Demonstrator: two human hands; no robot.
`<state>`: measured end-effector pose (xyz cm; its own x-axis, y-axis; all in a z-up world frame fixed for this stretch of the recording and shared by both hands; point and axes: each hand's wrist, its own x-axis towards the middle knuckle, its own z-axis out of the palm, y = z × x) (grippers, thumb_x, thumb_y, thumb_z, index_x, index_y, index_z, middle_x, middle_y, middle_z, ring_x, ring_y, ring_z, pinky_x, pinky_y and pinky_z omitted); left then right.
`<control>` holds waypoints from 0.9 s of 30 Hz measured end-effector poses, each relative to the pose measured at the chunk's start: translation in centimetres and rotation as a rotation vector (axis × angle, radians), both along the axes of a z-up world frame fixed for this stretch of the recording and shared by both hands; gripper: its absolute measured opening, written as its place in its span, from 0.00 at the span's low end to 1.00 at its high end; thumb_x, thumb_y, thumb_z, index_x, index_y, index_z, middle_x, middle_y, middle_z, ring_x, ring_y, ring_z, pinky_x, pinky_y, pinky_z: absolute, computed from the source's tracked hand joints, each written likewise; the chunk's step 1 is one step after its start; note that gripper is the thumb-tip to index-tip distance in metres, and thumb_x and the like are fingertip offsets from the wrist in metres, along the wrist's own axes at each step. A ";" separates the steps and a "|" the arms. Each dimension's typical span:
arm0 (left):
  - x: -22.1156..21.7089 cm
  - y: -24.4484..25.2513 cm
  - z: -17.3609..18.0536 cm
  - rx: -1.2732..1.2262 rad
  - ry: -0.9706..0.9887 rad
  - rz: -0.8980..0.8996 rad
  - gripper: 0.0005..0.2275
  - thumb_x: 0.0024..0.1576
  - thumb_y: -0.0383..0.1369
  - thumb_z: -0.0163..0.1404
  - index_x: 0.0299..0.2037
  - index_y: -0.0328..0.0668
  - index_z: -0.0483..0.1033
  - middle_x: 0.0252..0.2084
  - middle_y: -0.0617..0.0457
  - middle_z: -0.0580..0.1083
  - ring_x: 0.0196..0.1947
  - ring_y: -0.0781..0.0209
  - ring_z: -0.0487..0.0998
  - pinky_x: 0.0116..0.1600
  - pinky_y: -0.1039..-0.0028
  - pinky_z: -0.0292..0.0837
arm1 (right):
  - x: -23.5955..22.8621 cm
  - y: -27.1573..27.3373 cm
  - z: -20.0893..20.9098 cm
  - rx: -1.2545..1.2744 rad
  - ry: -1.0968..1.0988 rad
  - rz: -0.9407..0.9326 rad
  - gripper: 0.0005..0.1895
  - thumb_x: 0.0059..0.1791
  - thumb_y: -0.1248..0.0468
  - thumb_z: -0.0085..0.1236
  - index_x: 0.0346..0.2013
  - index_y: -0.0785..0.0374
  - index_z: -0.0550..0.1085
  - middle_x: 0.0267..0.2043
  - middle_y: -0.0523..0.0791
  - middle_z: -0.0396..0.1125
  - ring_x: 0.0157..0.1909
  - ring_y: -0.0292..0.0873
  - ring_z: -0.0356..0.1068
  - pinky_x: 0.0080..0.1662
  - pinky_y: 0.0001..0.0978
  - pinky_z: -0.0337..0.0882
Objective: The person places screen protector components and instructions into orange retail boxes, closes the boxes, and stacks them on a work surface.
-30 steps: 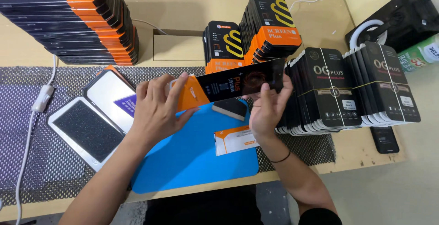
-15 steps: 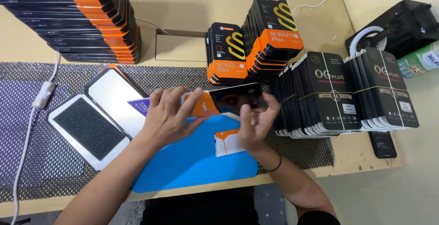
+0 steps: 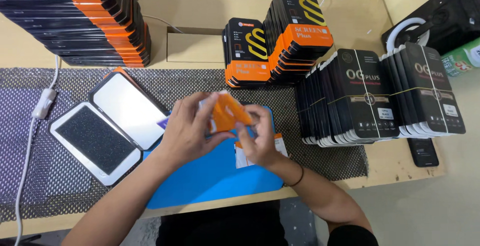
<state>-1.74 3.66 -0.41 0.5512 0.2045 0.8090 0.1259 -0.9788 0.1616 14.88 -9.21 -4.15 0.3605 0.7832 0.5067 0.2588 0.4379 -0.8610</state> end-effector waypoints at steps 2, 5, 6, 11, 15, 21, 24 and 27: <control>0.1 -0.2 0.9 -0.224 0.013 -0.039 0.46 0.47 0.46 0.68 0.72 0.34 0.56 0.52 0.35 0.69 0.42 0.39 0.76 0.44 0.54 0.72 | 0.3 0.3 0.3 -0.058 0.000 0.027 0.23 0.54 0.66 0.48 0.61 0.70 0.54 0.42 0.59 0.73 0.39 0.49 0.76 0.39 0.38 0.77; -0.2 -0.5 1.5 -0.247 0.089 -0.004 0.46 0.48 0.43 0.67 0.73 0.33 0.53 0.50 0.34 0.68 0.36 0.39 0.74 0.41 0.53 0.72 | 1.2 0.5 3.1 -0.204 0.022 0.141 0.29 0.53 0.61 0.53 0.65 0.66 0.54 0.45 0.56 0.74 0.43 0.49 0.78 0.44 0.40 0.77; -0.3 -0.4 1.9 -0.252 0.091 -0.006 0.46 0.48 0.43 0.67 0.73 0.33 0.53 0.50 0.34 0.68 0.36 0.39 0.74 0.41 0.53 0.72 | 1.5 0.4 5.0 -0.208 0.025 0.140 0.29 0.53 0.61 0.53 0.65 0.66 0.54 0.45 0.56 0.74 0.43 0.49 0.78 0.44 0.40 0.77; -0.5 0.4 2.0 -0.175 0.357 0.204 0.52 0.44 0.54 0.67 0.71 0.27 0.53 0.48 0.37 0.66 0.37 0.43 0.77 0.40 0.60 0.72 | 3.1 0.1 10.8 -0.974 -0.876 0.396 0.24 0.43 0.48 0.62 0.44 0.62 0.75 0.41 0.51 0.77 0.45 0.58 0.77 0.47 0.50 0.75; -0.3 0.4 2.4 -0.226 0.408 0.229 0.47 0.44 0.47 0.68 0.69 0.26 0.57 0.47 0.38 0.67 0.34 0.44 0.78 0.36 0.62 0.69 | 3.4 0.1 9.3 -0.917 -1.044 0.466 0.29 0.36 0.45 0.73 0.41 0.58 0.74 0.39 0.49 0.73 0.46 0.58 0.74 0.49 0.47 0.74; -0.2 0.4 2.5 -0.238 0.338 0.193 0.41 0.51 0.50 0.62 0.68 0.29 0.61 0.47 0.40 0.66 0.34 0.45 0.76 0.38 0.61 0.67 | 2.8 0.4 9.3 -1.084 -1.011 0.555 0.17 0.42 0.55 0.71 0.35 0.60 0.73 0.30 0.46 0.72 0.33 0.50 0.74 0.36 0.36 0.73; -0.1 0.3 2.1 -0.236 0.286 0.129 0.42 0.50 0.49 0.63 0.70 0.34 0.58 0.47 0.41 0.65 0.36 0.44 0.76 0.41 0.61 0.67 | 3.7 0.0 8.4 -1.017 -0.988 0.568 0.08 0.45 0.59 0.65 0.34 0.56 0.76 0.29 0.45 0.72 0.34 0.51 0.74 0.37 0.40 0.71; -0.1 0.1 1.6 -0.203 0.178 0.101 0.42 0.49 0.46 0.66 0.70 0.35 0.60 0.47 0.38 0.66 0.37 0.41 0.75 0.42 0.59 0.68 | 4.3 -0.7 10.0 -0.754 -0.847 0.489 0.07 0.44 0.60 0.63 0.30 0.55 0.73 0.29 0.51 0.73 0.35 0.58 0.75 0.37 0.45 0.73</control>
